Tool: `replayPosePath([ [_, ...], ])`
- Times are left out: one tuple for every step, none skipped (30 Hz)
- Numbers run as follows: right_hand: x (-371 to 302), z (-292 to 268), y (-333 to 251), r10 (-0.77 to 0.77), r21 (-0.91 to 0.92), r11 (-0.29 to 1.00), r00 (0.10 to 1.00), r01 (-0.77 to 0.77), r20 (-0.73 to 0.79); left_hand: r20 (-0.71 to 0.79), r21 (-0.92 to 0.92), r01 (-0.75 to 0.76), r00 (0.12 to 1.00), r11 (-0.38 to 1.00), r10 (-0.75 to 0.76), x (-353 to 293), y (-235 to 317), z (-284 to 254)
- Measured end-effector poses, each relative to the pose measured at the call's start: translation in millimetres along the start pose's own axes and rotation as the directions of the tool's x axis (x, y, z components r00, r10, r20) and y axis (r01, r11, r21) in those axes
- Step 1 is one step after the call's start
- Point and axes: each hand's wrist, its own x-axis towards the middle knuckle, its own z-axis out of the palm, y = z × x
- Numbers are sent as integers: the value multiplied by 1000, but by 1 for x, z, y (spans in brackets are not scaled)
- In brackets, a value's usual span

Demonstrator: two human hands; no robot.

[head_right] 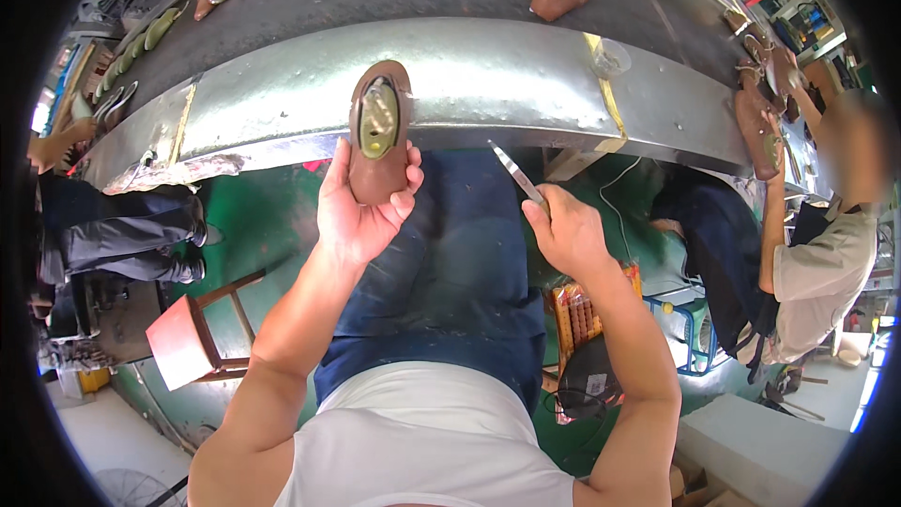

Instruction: Manually lasting a shoe by using pliers to pull and secure the upper over the last.

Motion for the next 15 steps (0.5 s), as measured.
replayPosePath([
  [8,-2,0,-75,-62,995,996,73,-44,22,-3,1,1000,1000,-1,3,1,-1],
  [16,-3,0,-153,-128,982,985,142,-84,25,0,-5,1000,1000,5,5,2,-1],
  [25,-3,3,-202,-194,965,972,177,-119,28,-13,-1,1000,1000,1,8,1,0],
  [36,-3,5,-206,-195,964,971,179,-123,30,-25,2,1000,1000,-2,9,1,0],
  [48,-4,5,-211,-296,942,966,160,-147,33,-22,1,999,1000,0,14,4,-1],
  [62,-3,6,-219,-392,910,961,138,-170,83,-99,31,996,995,-23,20,10,-3],
  [77,-4,9,-218,-390,911,960,136,-173,134,-176,71,990,982,-47,24,12,-1],
  [94,-6,12,-195,-446,890,966,101,-170,133,-173,72,990,982,-49,25,9,1],
  [109,-4,15,-168,-494,867,973,68,-161,-60,-162,-19,998,987,10,23,1,7],
  [127,-10,19,-93,-534,845,987,6,-135,-234,-133,-101,970,986,68,26,-5,14],
  [132,-4,31,-162,-546,837,964,20,-213,-165,-168,-12,986,986,-16,17,-14,-12],
  [141,5,44,-231,-558,830,927,28,-296,-241,-72,13,970,997,-30,6,-20,-21],
  [147,9,49,-224,-553,833,927,20,-303,-341,229,-7,936,973,87,-9,-30,-23],
  [149,12,53,-202,-509,861,927,14,-316,-397,507,12,891,862,221,-22,-38,-23],
  [148,16,53,-182,-460,888,929,15,-321,-210,787,-126,867,604,453,-27,-41,-43],
])
